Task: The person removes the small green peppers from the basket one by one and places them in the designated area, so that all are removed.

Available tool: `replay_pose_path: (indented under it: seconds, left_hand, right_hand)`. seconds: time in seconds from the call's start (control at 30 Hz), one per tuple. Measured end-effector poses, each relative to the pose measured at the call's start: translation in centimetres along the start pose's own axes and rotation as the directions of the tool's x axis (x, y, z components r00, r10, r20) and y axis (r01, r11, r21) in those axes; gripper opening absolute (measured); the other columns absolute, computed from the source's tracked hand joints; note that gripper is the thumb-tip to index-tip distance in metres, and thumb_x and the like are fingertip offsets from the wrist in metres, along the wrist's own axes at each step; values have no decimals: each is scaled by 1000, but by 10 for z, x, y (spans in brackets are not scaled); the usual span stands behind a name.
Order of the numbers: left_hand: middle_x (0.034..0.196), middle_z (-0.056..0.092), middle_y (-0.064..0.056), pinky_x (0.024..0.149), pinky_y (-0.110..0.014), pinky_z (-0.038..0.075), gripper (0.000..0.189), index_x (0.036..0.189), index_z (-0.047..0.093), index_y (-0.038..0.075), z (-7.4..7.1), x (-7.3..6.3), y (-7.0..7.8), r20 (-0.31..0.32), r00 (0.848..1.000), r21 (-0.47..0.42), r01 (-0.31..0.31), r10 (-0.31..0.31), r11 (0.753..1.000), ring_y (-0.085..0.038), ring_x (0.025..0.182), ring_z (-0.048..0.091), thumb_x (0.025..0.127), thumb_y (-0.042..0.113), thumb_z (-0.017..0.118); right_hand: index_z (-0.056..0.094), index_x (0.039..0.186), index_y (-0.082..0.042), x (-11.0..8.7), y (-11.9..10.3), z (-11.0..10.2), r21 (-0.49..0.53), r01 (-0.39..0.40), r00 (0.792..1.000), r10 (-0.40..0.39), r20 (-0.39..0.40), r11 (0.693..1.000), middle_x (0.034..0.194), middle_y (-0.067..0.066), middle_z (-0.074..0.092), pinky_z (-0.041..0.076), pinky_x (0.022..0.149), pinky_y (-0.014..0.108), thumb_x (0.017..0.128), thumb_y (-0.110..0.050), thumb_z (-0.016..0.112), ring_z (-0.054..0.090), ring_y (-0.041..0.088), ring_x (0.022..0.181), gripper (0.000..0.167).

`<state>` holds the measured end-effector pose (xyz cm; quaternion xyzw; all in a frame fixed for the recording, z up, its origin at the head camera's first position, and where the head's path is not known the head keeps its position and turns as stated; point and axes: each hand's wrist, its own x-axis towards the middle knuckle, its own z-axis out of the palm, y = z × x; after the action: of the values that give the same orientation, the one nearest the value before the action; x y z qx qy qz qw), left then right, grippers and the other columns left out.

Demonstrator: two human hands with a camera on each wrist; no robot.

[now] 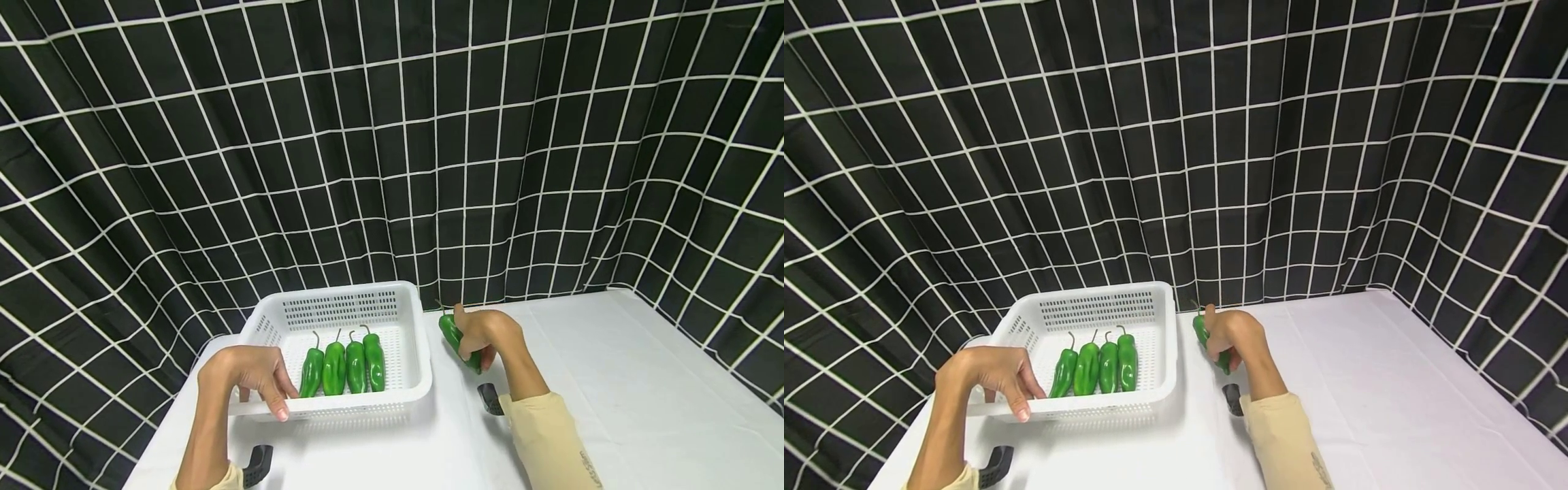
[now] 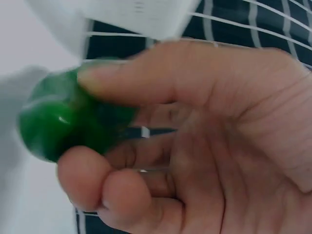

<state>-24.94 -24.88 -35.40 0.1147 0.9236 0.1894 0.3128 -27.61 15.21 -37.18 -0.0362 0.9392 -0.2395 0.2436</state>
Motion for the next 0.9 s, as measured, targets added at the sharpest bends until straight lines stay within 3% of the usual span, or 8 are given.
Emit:
replay_pose_path:
  seconds: [0.13,0.3,0.43,0.57,0.73,0.83,0.9]
  left_hand:
    - [103,82,-11,81,-67,62,36,103,83,7,1,0,-1,5,1000,-10,-1,1,1000,-20,99,75,68,9,95]
    - [104,82,-13,80,-67,62,37,102,83,6,2,1,-1,-2,1000,-14,-8,8,1000,-22,99,76,67,9,95]
    - [106,82,-12,80,-65,63,37,103,83,6,0,0,-1,-1,1000,0,-6,6,1000,-22,101,76,68,10,95]
    - [106,82,-11,80,-64,63,37,104,83,6,0,0,-1,9,1000,-3,-4,4,1000,-20,101,75,69,11,95]
    - [104,82,-10,79,-64,63,37,104,83,7,0,0,-1,17,1000,-7,-5,5,1000,-18,100,74,69,11,94]
    - [104,82,-10,79,-64,63,37,104,83,8,-1,-1,0,19,1000,-1,-5,5,1000,-19,100,75,69,12,95]
    - [104,82,-10,80,-65,63,38,104,83,8,-1,-1,0,24,1000,3,-3,3,1000,-19,102,74,69,13,95]
  right_hand:
    - [0,165,3,19,5,12,0,-19,1000,19,18,1000,73,18,73,57,49,21,87,10,59,63,11,45,98]
    - [11,164,5,27,6,19,-16,-46,999,47,19,999,71,20,74,58,49,23,91,5,58,69,17,49,86]
    - [16,166,-3,28,0,19,-17,-45,999,45,3,999,78,22,72,57,48,25,98,-11,55,72,23,53,78]
    - [25,162,-10,28,-10,21,-61,-6,1000,7,14,998,91,24,72,63,56,32,101,-25,59,76,28,60,71]
    - [39,151,-10,31,-22,29,-145,74,997,-77,-12,987,99,21,73,61,56,34,99,-35,68,72,26,58,64]
    - [43,141,-11,34,-25,35,-141,111,994,-111,9,984,95,17,71,62,57,33,92,-33,78,72,27,60,64]
    - [47,130,-12,36,-26,40,-124,125,992,-122,35,984,89,15,69,64,58,34,89,-28,82,75,31,64,56]
